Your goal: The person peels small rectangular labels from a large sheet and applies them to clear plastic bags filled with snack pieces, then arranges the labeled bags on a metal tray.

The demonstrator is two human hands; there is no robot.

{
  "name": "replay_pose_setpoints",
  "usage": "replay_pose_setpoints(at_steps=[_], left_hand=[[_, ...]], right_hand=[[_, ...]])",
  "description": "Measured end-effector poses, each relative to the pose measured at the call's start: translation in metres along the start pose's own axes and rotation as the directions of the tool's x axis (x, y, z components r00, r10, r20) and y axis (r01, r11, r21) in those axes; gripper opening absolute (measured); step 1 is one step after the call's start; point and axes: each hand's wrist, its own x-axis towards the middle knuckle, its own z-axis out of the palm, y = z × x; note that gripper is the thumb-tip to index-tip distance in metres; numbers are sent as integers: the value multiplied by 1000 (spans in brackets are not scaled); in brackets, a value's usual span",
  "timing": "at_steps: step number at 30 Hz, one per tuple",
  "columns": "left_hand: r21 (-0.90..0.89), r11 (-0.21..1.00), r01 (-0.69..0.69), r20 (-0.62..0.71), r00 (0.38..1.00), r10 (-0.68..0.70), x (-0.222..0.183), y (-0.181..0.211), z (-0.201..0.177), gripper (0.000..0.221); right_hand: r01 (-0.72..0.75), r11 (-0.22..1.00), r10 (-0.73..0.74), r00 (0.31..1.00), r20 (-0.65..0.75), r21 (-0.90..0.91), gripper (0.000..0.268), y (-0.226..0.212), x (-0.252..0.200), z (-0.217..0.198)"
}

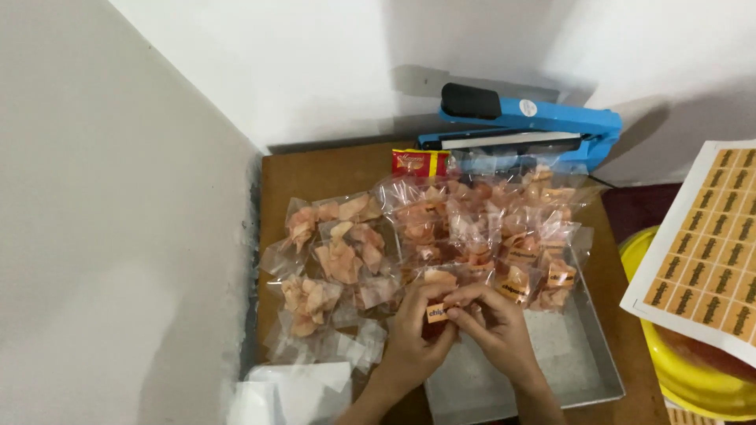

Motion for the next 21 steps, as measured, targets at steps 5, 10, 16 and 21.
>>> replay_pose_setpoints(at_steps=[5,10,16,21], left_hand=[[-119,989,90,-6,996,-92,-6,6,4,22],[-304,936,177,39,984,-173,-6,10,7,21],[-272,934,230,19,972,-233,-14,-12,10,31],[-392,907,154,0,986,-167,-13,5,9,39]], right_hand=[[-10,999,11,1000,-17,47,8,3,-2,2],[-71,991,74,997,-27,117,5,-6,-1,3],[39,997,-37,999,-32,72,13,-20,-3,9],[72,995,-69,997,-42,75,13,-13,-5,12]])
